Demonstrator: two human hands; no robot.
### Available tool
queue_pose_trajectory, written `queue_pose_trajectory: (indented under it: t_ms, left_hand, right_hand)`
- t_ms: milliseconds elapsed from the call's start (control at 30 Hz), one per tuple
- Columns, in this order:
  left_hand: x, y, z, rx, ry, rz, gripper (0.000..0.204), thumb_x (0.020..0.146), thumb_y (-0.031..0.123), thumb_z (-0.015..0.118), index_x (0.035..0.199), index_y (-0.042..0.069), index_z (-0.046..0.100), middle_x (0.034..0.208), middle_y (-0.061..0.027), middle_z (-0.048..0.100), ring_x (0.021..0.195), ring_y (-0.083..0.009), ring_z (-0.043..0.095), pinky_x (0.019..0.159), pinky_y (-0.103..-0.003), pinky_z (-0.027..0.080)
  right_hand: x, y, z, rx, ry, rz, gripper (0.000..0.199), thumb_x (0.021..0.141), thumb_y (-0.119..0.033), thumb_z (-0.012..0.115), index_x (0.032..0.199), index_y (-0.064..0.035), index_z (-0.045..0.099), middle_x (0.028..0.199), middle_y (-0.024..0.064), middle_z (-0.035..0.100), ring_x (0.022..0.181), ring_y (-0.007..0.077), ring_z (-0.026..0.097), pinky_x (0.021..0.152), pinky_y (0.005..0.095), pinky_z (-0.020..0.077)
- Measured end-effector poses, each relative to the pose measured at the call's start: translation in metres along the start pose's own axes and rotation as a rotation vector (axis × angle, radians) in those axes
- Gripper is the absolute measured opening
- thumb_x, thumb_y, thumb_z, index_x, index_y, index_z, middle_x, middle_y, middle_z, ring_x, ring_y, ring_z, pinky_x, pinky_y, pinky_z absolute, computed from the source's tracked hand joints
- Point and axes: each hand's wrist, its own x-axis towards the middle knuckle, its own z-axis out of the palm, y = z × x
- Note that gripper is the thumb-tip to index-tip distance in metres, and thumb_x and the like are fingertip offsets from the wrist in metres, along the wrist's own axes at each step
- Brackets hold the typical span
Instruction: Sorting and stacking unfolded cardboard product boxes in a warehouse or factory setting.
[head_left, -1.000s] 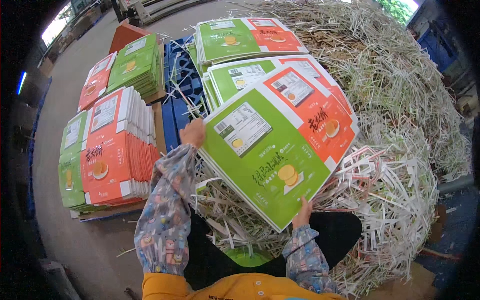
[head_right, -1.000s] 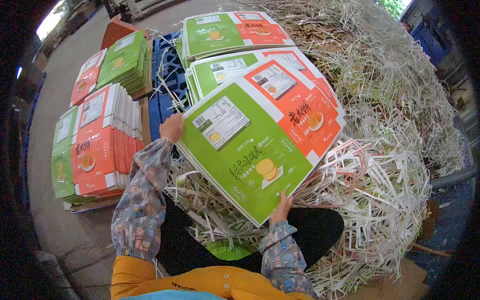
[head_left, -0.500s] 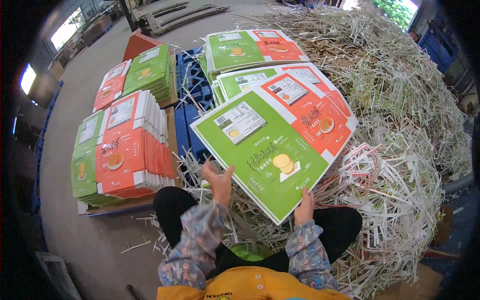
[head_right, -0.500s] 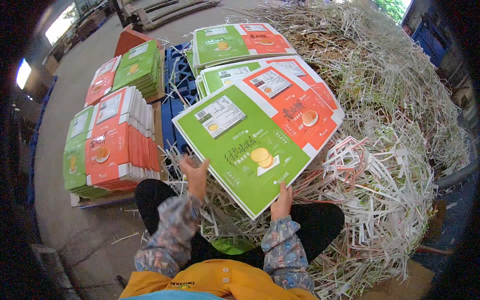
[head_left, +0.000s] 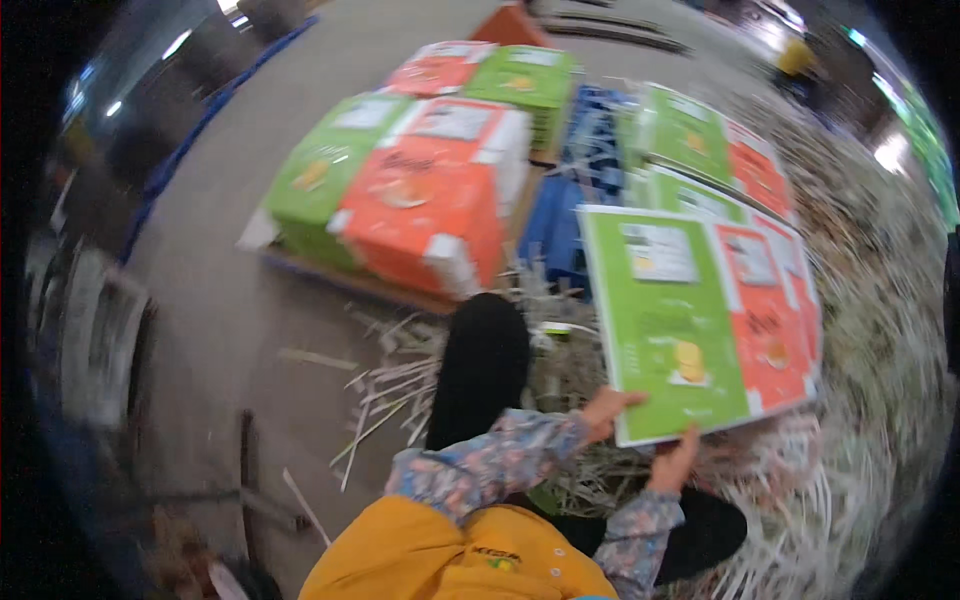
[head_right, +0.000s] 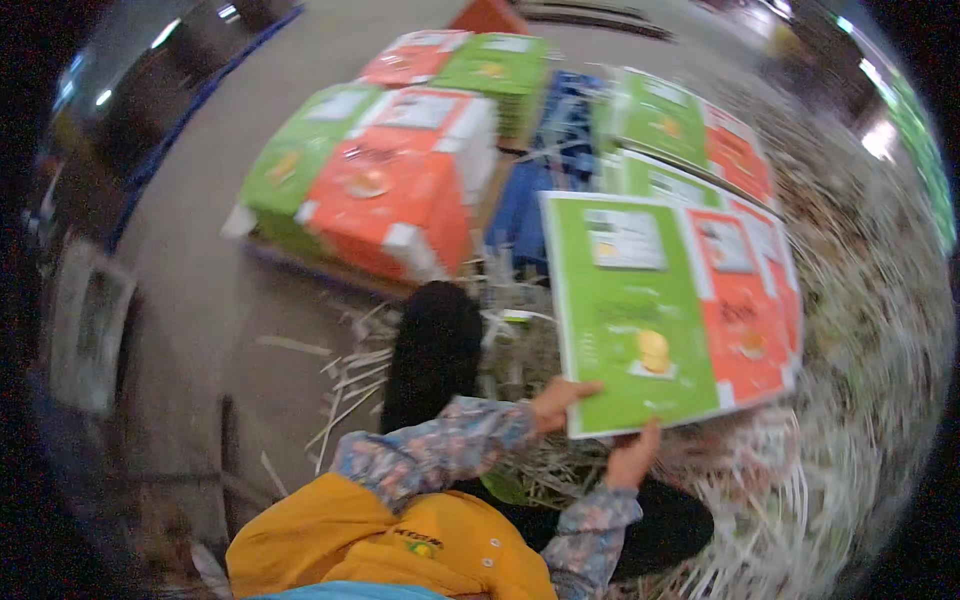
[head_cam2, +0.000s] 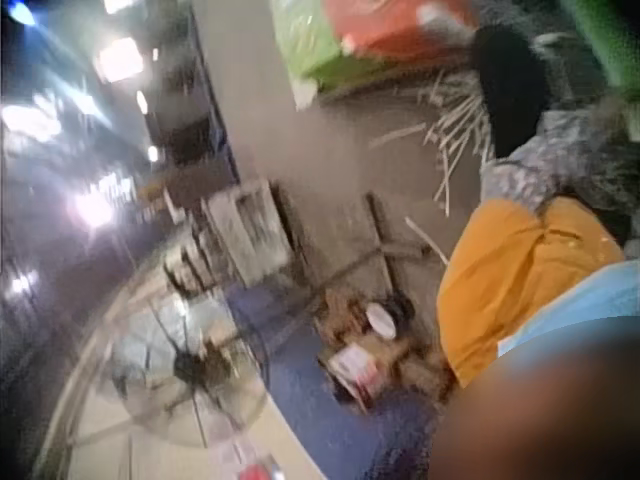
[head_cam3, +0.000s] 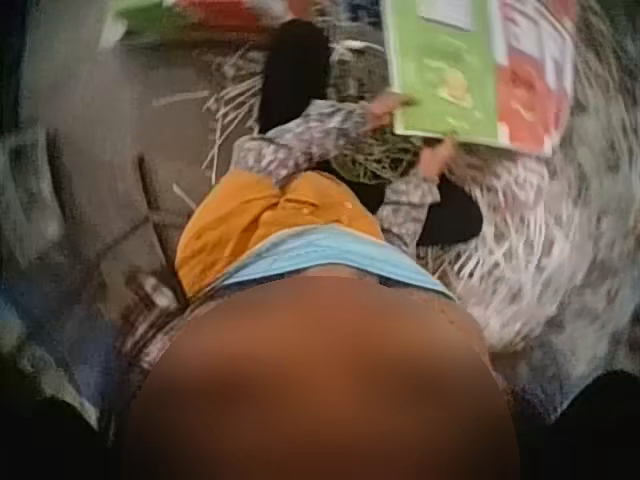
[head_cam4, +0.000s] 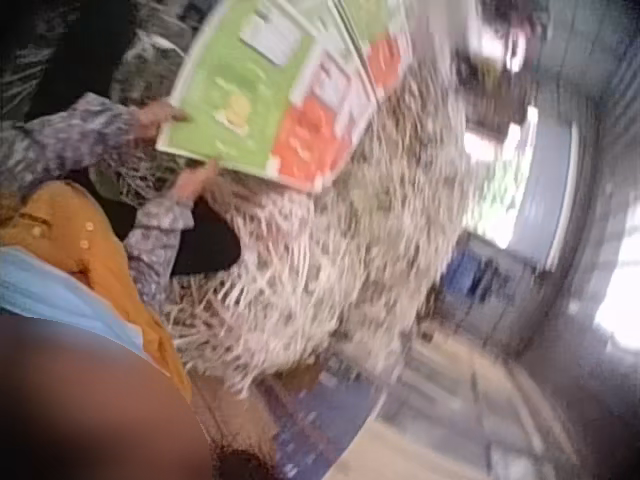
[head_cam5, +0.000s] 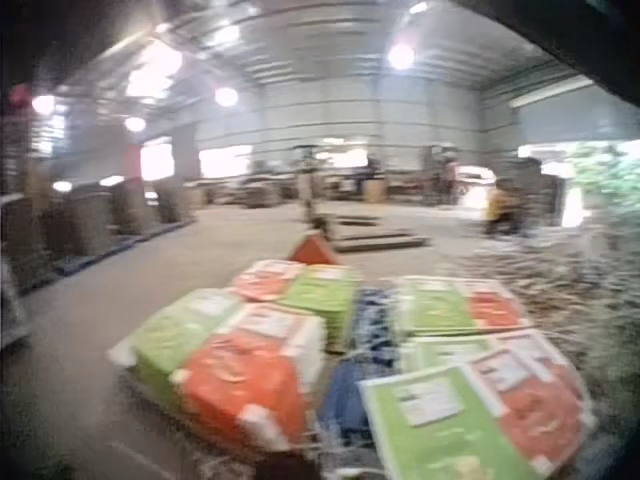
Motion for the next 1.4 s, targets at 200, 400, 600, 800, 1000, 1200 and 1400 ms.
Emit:
queue_pose_trajectory:
  t_ms: [200, 400, 600, 800, 1000, 1200, 1400]
  left_hand:
    - [-0.013, 0.026, 0.006, -0.069, -0.107, 0.074, 0.042, 0.075, 0.005, 0.058, 0.113, -0.002, 0.043, 0.107, -0.0134, 0.054, 0.093, -0.0218, 0.055, 0.081, -0.033, 0.046]
    - [-0.022, 0.033, 0.012, -0.095, -0.151, 0.149, 0.039, 0.075, 0.005, 0.056, 0.112, -0.003, 0.046, 0.103, -0.0133, 0.056, 0.090, -0.0215, 0.056, 0.079, -0.032, 0.046]
    - [-0.011, 0.028, 0.018, -0.075, -0.184, 0.167, 0.044, 0.074, 0.008, 0.059, 0.114, -0.003, 0.042, 0.105, -0.0131, 0.054, 0.096, -0.0206, 0.054, 0.082, -0.032, 0.046]
    - [-0.019, 0.088, 0.017, 0.028, -0.147, 0.084, 0.036, 0.076, 0.009, 0.057, 0.107, -0.005, 0.047, 0.098, -0.0141, 0.057, 0.084, -0.0204, 0.058, 0.071, -0.031, 0.050]
    - [-0.026, 0.098, 0.010, -0.008, -0.053, 0.093, 0.034, 0.075, 0.005, 0.056, 0.105, -0.007, 0.047, 0.094, -0.0149, 0.058, 0.078, -0.0227, 0.060, 0.067, -0.032, 0.052]
    - [-0.019, 0.077, 0.026, -0.016, -0.140, 0.100, 0.032, 0.076, 0.004, 0.055, 0.105, -0.007, 0.047, 0.094, -0.0139, 0.058, 0.077, -0.0219, 0.060, 0.066, -0.031, 0.052]
    - [-0.022, 0.069, 0.003, 0.001, -0.091, 0.111, 0.032, 0.075, 0.002, 0.055, 0.104, -0.008, 0.047, 0.095, -0.0151, 0.057, 0.079, -0.0223, 0.060, 0.068, -0.032, 0.052]
  right_hand:
    - [0.010, 0.017, -0.009, 0.290, 0.033, 0.087, 0.038, 0.086, -0.034, 0.045, 0.111, -0.0049, 0.046, 0.101, 0.0064, 0.053, 0.091, 0.0175, 0.051, 0.080, 0.0331, 0.0419]
    - [0.009, 0.022, -0.017, 0.520, -0.258, 0.099, 0.026, 0.090, -0.031, 0.038, 0.084, -0.0082, 0.048, 0.065, -0.0012, 0.041, 0.051, 0.0087, 0.038, 0.042, 0.0206, 0.0360]
    - [0.009, 0.010, -0.040, 0.401, -0.024, 0.133, 0.023, 0.090, -0.028, 0.038, 0.079, -0.0088, 0.045, 0.052, -0.0020, 0.031, 0.039, 0.0084, 0.027, 0.032, 0.0217, 0.0244]
    - [0.030, 0.032, -0.113, -1.034, 0.198, -0.260, 0.019, 0.089, -0.021, 0.039, 0.083, -0.0038, 0.044, 0.055, 0.0011, 0.029, 0.043, 0.0091, 0.025, 0.040, 0.0276, 0.0227]
    - [0.032, 0.024, -0.125, -0.692, 0.703, -0.233, 0.023, 0.090, -0.020, 0.038, 0.073, -0.0037, 0.038, 0.058, 0.0035, 0.031, 0.050, 0.0141, 0.028, 0.047, 0.0325, 0.0249]
    - [0.058, 0.079, -0.211, -0.417, 0.281, -0.121, 0.046, 0.089, -0.028, 0.044, 0.121, 0.0021, 0.031, 0.088, 0.0100, 0.043, 0.078, 0.0195, 0.045, 0.073, 0.0354, 0.0403]
    - [0.016, 0.057, -0.077, -1.151, 0.527, -0.557, 0.018, 0.083, -0.013, 0.052, 0.094, -0.0001, 0.046, 0.080, 0.0057, 0.047, 0.071, 0.0182, 0.046, 0.069, 0.0276, 0.0411]
